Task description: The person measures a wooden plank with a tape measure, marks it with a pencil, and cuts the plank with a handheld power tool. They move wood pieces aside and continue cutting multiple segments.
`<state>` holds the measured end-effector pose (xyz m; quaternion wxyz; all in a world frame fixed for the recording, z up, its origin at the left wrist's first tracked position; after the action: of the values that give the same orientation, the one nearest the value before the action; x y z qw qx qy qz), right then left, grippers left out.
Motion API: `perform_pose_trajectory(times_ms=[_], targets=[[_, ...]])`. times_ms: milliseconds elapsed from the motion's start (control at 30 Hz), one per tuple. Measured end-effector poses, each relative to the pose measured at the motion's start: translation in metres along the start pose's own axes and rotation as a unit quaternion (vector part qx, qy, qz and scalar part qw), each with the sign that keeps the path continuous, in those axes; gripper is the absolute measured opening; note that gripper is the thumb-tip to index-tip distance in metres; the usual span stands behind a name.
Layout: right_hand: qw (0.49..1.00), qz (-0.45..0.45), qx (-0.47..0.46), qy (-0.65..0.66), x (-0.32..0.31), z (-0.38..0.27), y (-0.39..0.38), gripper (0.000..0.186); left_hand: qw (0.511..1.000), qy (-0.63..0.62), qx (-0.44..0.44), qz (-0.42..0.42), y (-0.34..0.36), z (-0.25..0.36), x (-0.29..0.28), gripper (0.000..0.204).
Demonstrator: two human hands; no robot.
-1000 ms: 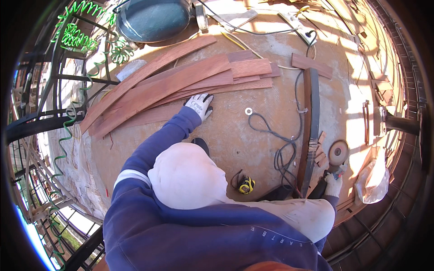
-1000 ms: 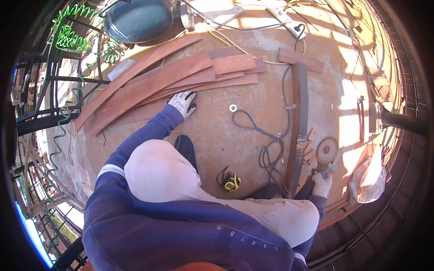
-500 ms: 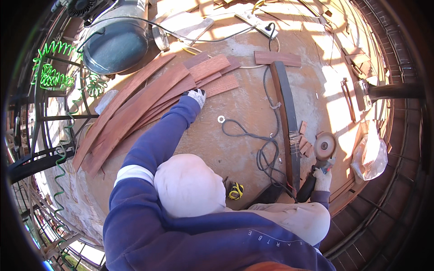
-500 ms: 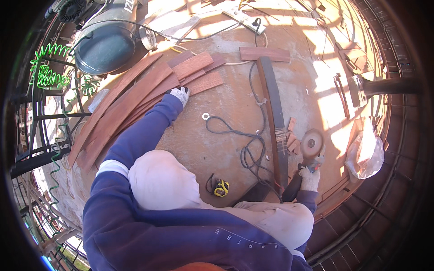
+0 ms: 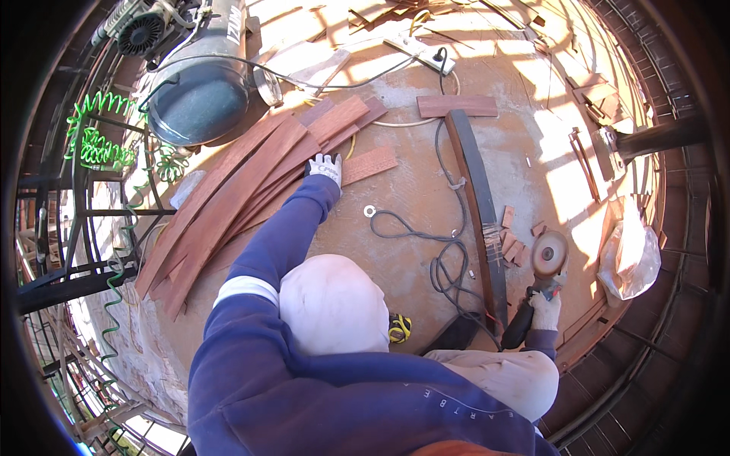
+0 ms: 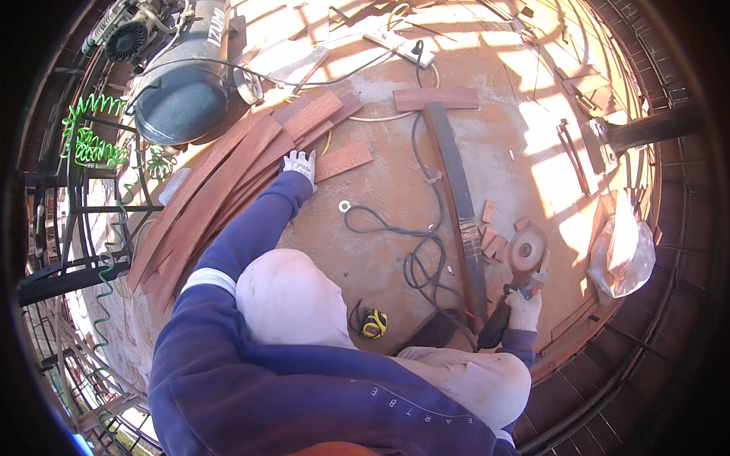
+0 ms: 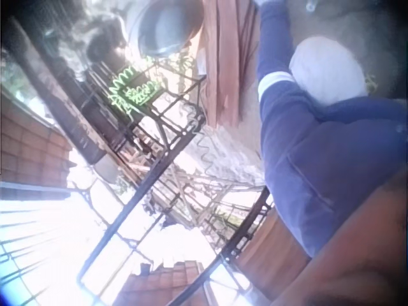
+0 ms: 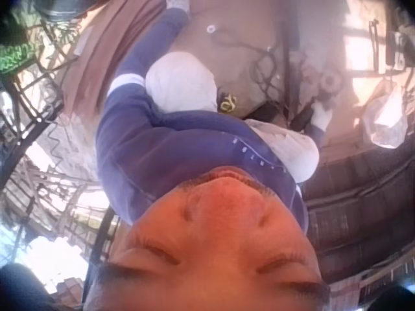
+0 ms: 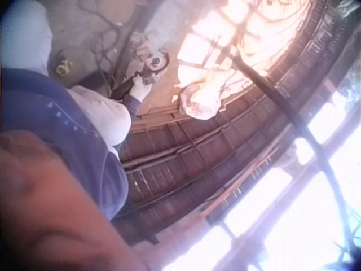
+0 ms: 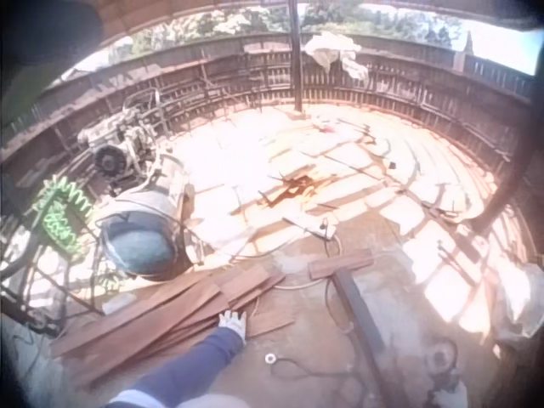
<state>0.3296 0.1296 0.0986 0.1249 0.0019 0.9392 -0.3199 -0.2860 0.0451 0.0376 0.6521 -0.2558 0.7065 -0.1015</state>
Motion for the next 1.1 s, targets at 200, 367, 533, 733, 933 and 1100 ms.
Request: perform_pose_trajectory(times_ms=[200,367,533,733,933,1100], targets=[[0.999,0.015,0.02,0.02,-0.006,-0.02,-0.014,0.043,0.987,0.011,0.108,-0.117,-0.049,0.019,-0.017,0.086],[0.999,0.028,-0.003,0.017,-0.008,-0.01,-0.006,0.043,0.955,-0.185,0.192,-0.127,-0.08,0.014,-0.024,0.084],[0.998,0.005,0.001,0.065,-0.012,0.021,0.011,0.042,0.909,-0.313,0.248,-0.119,-0.085,0.003,-0.032,0.076],[1.0,0.017,0.018,0.012,-0.004,-0.009,0.0,0.037,0.781,-0.507,0.362,-0.057,-0.099,0.002,-0.089,0.06],[0.999,0.034,-0.012,0.021,-0.011,-0.021,-0.001,0.036,0.9,-0.35,0.259,-0.011,-0.053,0.11,-0.188,0.071],[0.999,0.019,0.014,0.033,-0.033,-0.012,-0.003,0.04,0.936,-0.233,0.247,-0.096,-0.027,0.231,-0.168,0.092]])
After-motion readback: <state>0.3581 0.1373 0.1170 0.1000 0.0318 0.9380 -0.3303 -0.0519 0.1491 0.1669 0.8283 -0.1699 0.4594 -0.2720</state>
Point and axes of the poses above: each hand's wrist, its own y-axis towards the middle knuckle, its own x-axis out of the palm, z = x × y, the point moved 2 cm from there along y, towards the middle knuckle, and after that the axes turned 13 degrees about x, right-handed, at the moved point
